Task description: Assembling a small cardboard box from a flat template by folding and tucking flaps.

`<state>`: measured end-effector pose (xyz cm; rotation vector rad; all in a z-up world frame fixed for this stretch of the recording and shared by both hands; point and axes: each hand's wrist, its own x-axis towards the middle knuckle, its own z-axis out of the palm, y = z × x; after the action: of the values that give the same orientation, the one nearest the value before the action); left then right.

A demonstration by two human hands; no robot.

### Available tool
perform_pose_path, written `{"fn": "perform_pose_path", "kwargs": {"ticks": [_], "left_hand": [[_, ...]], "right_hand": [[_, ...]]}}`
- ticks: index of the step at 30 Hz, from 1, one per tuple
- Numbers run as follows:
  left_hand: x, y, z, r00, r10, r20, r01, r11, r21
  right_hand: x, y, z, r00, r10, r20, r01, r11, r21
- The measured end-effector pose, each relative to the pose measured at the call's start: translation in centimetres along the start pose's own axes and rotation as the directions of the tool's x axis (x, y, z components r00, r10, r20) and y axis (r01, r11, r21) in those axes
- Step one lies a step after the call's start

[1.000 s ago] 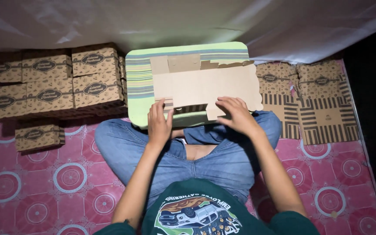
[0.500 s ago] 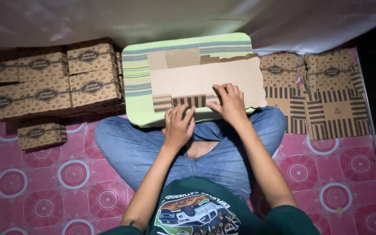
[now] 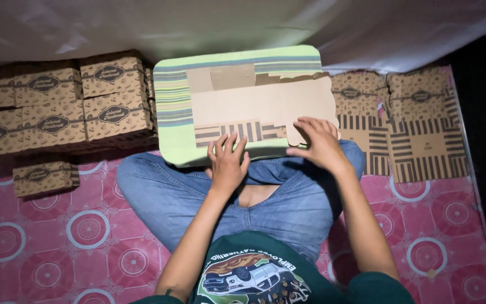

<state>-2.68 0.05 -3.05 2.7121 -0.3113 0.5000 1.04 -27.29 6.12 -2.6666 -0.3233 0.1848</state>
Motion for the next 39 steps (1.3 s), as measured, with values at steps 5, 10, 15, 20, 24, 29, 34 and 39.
{"fn": "perform_pose_path", "kwargs": {"ticks": [5,10,15,20,24,29,34,39], "left_hand": [[0.4,0.3,0.5,1.000,-0.025,-0.008,0.025,0.999,0.030],[0.2,0.2,0.7,1.000,-0.023,-0.009,0.023,0.999,0.038],[-0.3,0.0,0.9,1.000,-0.008,-0.023,0.009,0.999,0.047],[-0.3,-0.1,0.8,1.000,0.004,-0.019,-0.003,0.999,0.041],[-0.3,-0.1,1.3,1.000,-0.004,-0.016,0.005,0.999,0.033],[-0.2,0.0,1.0,1.000,-0.015,-0.018,0.016,0.999,0.047],[-0.4,-0.2,1.0,1.000,-0.016,-0.026,0.017,0.999,0.033],[-0.3,-0.1,0.3,1.000,-0.015,-0.005,0.015,1.000,-0.008]], "right_hand": [[-0.2,2.7,0.4,0.998,-0.018,-0.061,0.023,0.996,0.081],[1.4,3.5,2.7,0.964,-0.046,-0.261,0.046,0.999,-0.006],[1.9,2.7,3.3,0.959,-0.032,-0.282,0.018,0.999,-0.052],[1.4,4.1,2.1,0.973,-0.011,-0.229,-0.006,0.997,-0.074],[0.9,7.2,1.8,0.970,0.033,-0.239,-0.062,0.992,-0.114],[0.1,7.4,0.7,0.961,0.165,-0.220,-0.176,0.984,-0.027],[-0.5,7.7,0.2,0.935,0.292,-0.200,-0.281,0.956,0.085],[-1.2,8.4,1.1,0.905,0.380,-0.191,-0.271,0.861,0.430]]}}
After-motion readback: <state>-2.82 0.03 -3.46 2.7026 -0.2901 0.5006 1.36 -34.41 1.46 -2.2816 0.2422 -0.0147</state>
